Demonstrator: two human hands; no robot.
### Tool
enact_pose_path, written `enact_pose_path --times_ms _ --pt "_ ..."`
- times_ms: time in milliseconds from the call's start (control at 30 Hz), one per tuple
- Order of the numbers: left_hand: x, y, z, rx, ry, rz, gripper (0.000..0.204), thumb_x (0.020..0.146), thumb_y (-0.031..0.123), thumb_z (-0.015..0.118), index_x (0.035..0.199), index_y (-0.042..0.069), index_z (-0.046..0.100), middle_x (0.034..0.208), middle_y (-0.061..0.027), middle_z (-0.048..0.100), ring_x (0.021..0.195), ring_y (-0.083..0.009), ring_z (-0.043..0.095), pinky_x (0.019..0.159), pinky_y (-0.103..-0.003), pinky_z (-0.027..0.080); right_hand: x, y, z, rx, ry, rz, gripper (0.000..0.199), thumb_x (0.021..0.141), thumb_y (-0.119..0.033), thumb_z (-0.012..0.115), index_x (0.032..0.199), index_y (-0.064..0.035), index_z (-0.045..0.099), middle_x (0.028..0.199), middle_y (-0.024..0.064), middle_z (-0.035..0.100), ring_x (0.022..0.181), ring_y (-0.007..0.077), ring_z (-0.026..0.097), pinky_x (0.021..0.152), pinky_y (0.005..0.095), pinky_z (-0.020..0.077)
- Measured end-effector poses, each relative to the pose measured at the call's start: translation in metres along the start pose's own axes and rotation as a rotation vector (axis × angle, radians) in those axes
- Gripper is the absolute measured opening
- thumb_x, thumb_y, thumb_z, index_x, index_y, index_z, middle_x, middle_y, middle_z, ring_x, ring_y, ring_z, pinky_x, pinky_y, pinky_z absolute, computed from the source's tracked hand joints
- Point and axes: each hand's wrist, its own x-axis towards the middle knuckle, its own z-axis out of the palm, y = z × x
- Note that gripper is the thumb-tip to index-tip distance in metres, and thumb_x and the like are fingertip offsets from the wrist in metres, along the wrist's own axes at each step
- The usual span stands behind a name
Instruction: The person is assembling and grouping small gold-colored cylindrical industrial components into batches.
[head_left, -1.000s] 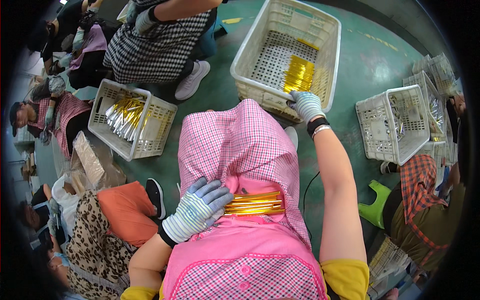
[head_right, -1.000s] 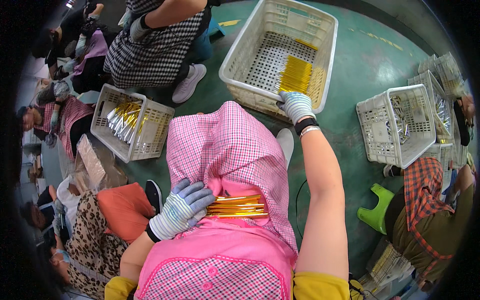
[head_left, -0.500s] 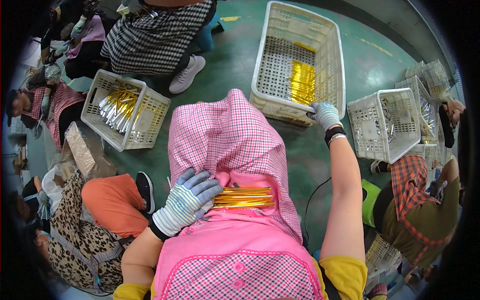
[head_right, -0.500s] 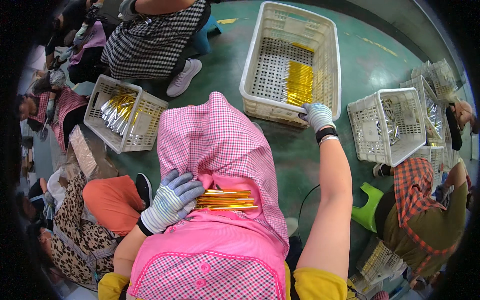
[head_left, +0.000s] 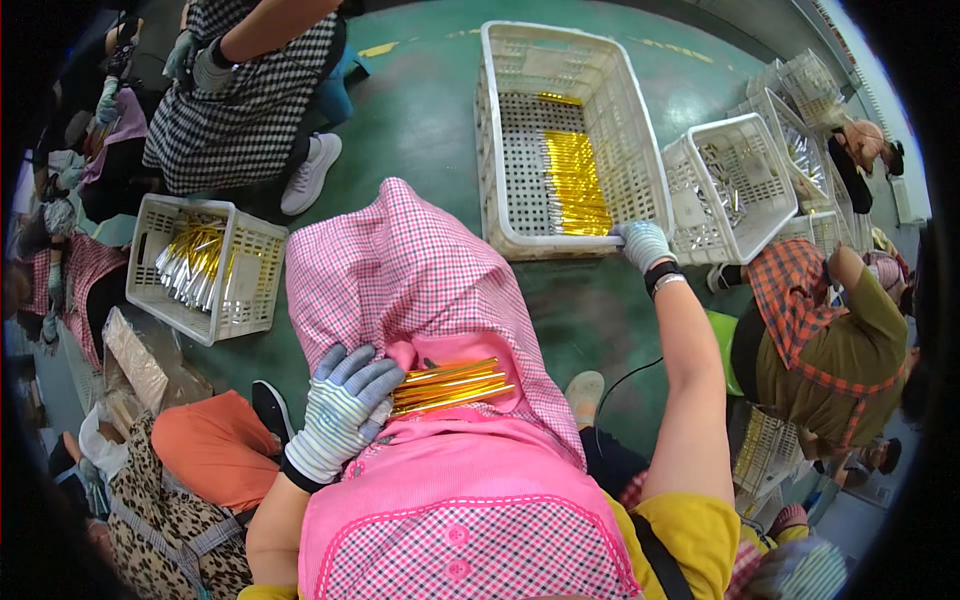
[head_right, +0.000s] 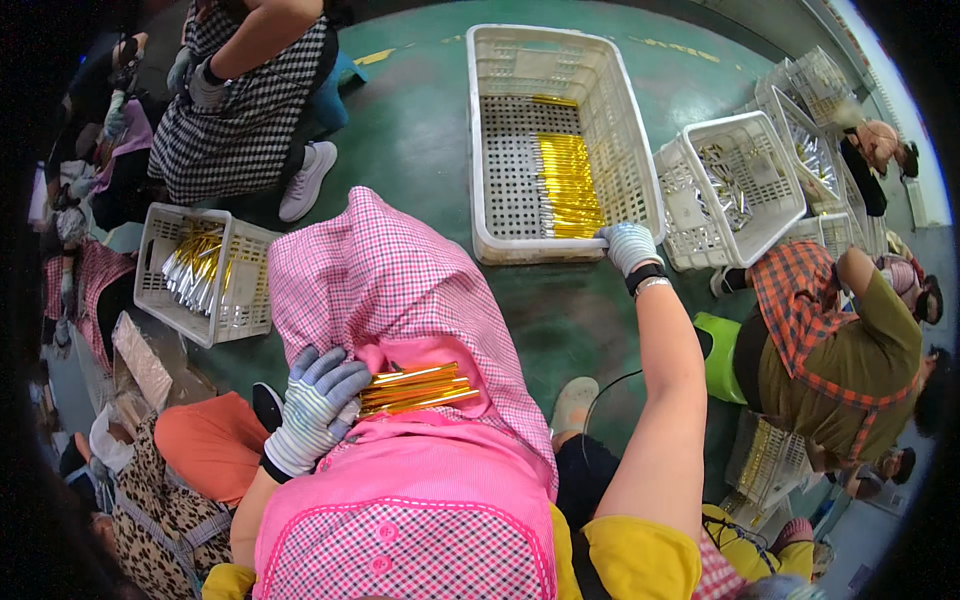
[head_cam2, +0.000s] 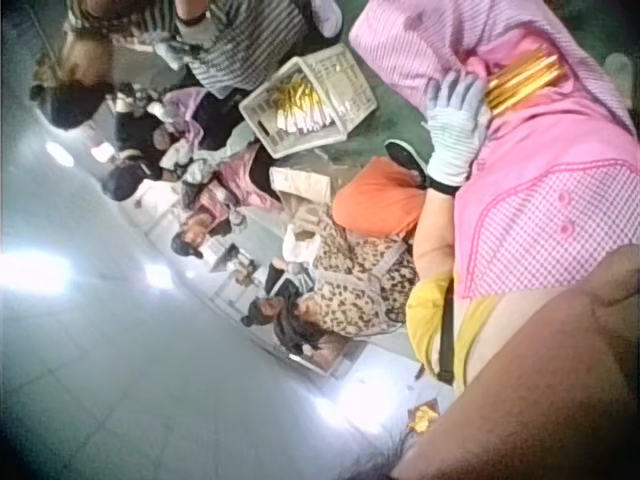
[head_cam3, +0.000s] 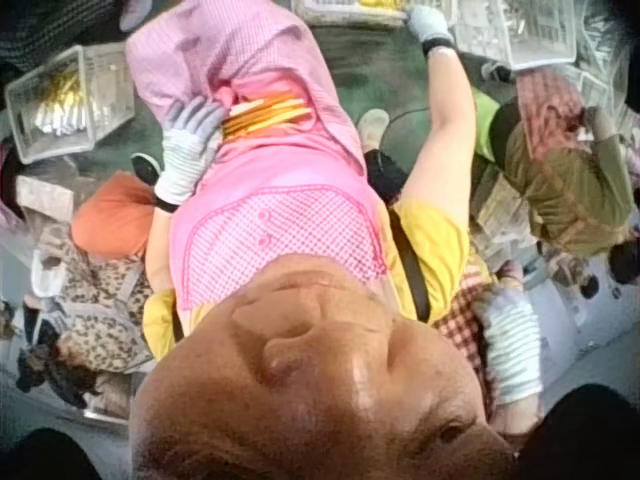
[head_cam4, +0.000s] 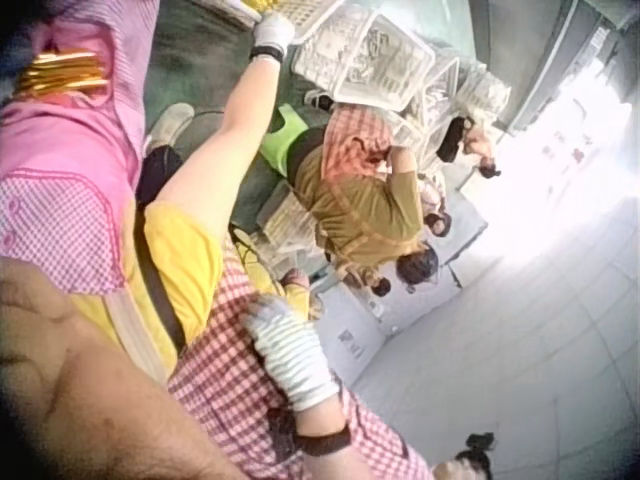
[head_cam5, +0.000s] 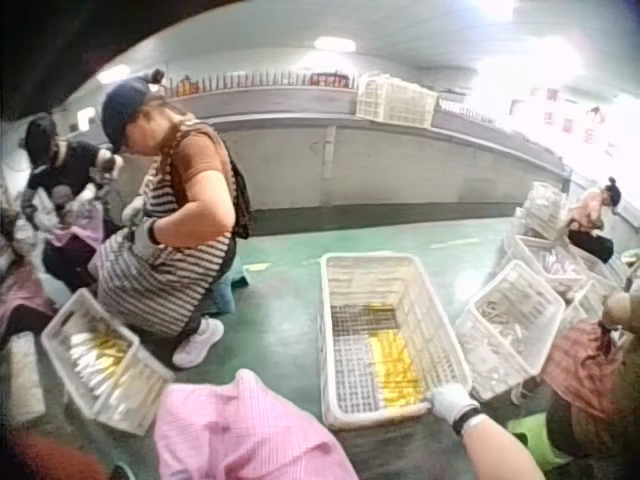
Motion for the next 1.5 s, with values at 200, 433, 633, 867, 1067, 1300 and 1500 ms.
enact_pose_path --times_ms 200,433,633,867,1067,1300,1500 --pt "0.001 -0.005 -0.003 -0.027 -0.008 0.013 0.042 0.076 0.02 0.064 0.117 0.014 0.061 0.116 -0.0059 0.063 0.113 -0.0296 0.056 0.102 -0.051 0.034 -0.06 0.021 0.048 -0.004 -0.048 0.034 0.037 0.083 -0.01 0.059 0.113 -0.0297 0.068 0.102 0.0089 0.07 0.096 0.0299 0.066 0.084 0.0417 0.0512" --pt "0.006 -0.009 0.009 -0.001 0.078 0.093 0.034 0.083 0.022 0.055 0.115 0.012 0.061 0.115 -0.0076 0.062 0.115 -0.033 0.053 0.105 -0.053 0.03 -0.112 0.039 0.103 0.096 0.164 0.098 0.021 0.083 -0.018 0.058 0.095 -0.0193 0.074 0.095 0.0118 0.07 0.094 0.0303 0.066 0.084 0.0421 0.0506" --pt "-0.003 -0.019 0.017 0.004 0.052 0.172 0.039 0.087 0.025 0.049 0.122 0.009 0.058 0.12 -0.0104 0.06 0.118 -0.0347 0.051 0.107 -0.055 0.027 -0.096 0.009 0.112 -0.087 0.124 0.366 0.021 0.082 -0.015 0.056 0.093 -0.0148 0.074 0.092 0.0092 0.072 0.091 0.0274 0.067 0.082 0.0409 0.0499" --pt "-0.006 -0.027 0.011 -0.031 0.06 0.172 0.038 0.086 0.02 0.051 0.123 0.009 0.057 0.122 -0.0103 0.06 0.121 -0.034 0.05 0.109 -0.055 0.025 -0.122 -0.085 0.075 -0.074 0.127 0.169 0.024 0.086 -0.015 0.056 0.105 -0.0196 0.071 0.105 0.0042 0.068 0.105 0.0233 0.064 0.09 0.0381 0.0478" --pt "-0.003 -0.029 0.011 -0.05 0.083 0.183 0.038 0.086 0.021 0.054 0.121 0.009 0.058 0.12 -0.0097 0.06 0.119 -0.0331 0.051 0.108 -0.053 0.027 -0.117 -0.086 0.07 -0.034 0.095 0.158 0.023 0.085 -0.017 0.057 0.101 -0.0161 0.073 0.101 0.0066 0.071 0.098 0.0244 0.067 0.085 0.0364 0.0512" --pt "0.001 -0.024 0.014 -0.047 0.114 0.186 0.036 0.086 0.022 0.053 0.119 0.008 0.059 0.118 -0.0104 0.061 0.117 -0.0346 0.051 0.106 -0.055 0.028 -0.115 -0.083 0.073 -0.16 0.147 0.305 0.019 0.082 -0.015 0.058 0.091 -0.0181 0.075 0.091 0.004 0.072 0.09 0.0213 0.069 0.075 0.0372 0.0517" --pt "-0.006 -0.035 0.033 -0.085 0.171 0.2 0.039 0.081 0.021 0.055 0.117 0.007 0.057 0.117 -0.0109 0.06 0.117 -0.0367 0.049 0.107 -0.057 0.026 -0.103 -0.098 0.094 -0.159 0.253 0.36 0.018 0.082 -0.016 0.057 0.087 -0.0177 0.075 0.088 0.0036 0.072 0.087 0.0216 0.069 0.073 0.0374 0.0513"
